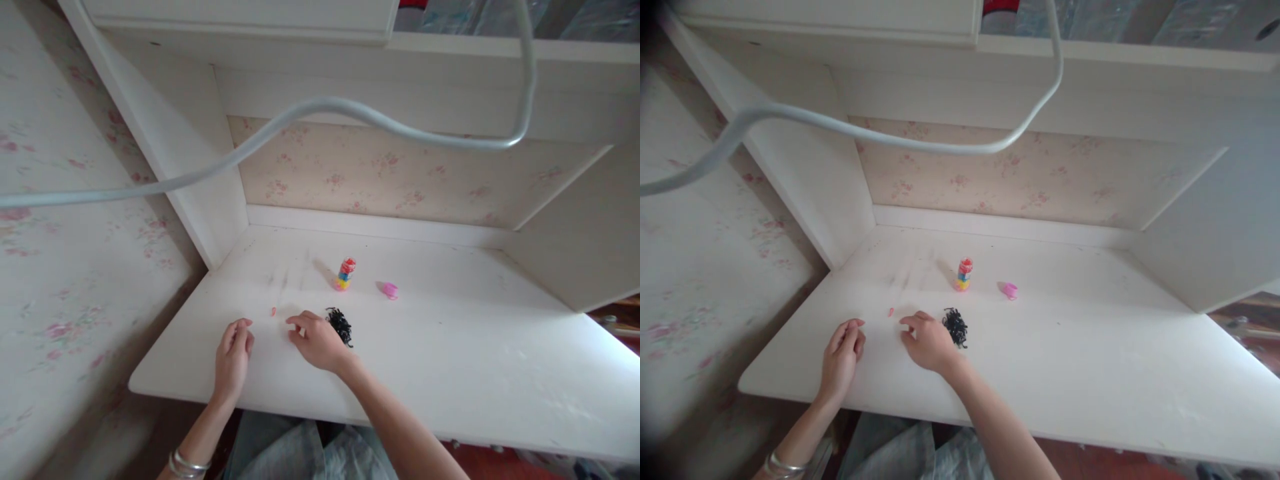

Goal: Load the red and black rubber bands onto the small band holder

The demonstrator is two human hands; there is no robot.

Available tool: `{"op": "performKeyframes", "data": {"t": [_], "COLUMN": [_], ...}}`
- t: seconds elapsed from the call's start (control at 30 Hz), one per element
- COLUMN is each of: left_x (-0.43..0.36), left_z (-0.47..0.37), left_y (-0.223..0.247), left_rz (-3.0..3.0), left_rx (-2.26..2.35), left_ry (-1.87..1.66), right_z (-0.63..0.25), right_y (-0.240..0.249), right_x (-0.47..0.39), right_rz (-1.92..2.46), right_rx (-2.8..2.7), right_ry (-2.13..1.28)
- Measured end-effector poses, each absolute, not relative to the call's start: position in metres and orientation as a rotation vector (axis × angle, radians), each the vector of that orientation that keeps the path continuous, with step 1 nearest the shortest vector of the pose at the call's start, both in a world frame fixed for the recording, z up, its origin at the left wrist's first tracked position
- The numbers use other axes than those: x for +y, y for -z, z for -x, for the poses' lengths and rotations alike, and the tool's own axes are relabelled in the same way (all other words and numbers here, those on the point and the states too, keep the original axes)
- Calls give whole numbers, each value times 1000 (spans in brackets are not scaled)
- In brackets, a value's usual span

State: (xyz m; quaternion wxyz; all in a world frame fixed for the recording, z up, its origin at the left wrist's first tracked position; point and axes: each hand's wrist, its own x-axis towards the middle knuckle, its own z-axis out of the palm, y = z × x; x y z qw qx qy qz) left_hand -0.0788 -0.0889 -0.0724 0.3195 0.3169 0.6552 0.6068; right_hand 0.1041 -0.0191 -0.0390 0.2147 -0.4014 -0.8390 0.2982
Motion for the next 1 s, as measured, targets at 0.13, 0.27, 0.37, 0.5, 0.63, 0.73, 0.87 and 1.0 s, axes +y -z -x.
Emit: {"op": "performKeyframes", "data": {"t": [0.13,0.27,0.37,0.5,0.63,0.73,0.87,1.0], "left_x": [-89,-88,-87,-87,-87,-87,-85,-84], "left_z": [79,82,84,85,84,83,84,84], "left_y": [72,74,76,76,73,72,74,77], "left_rz": [-834,-807,-791,-792,-792,-825,-885,-951], "left_rx": [1662,1622,1601,1574,1602,1633,1647,1664], "left_ry": [-1581,-1552,-1551,-1544,-1545,-1542,-1463,-1419], "right_z": [-63,-44,-37,-37,-59,-96,-157,-196], "right_y": [39,40,41,38,23,2,-25,-36], "right_x": [-6,15,24,22,18,32,71,105], "right_rz": [1247,1281,1266,1246,1233,1208,1346,1522], "right_rx": [-2593,-2757,-2775,-2767,-2522,-2216,-1812,-1720], "right_ry": [-621,-498,-473,-443,-528,-572,-587,-601]}}
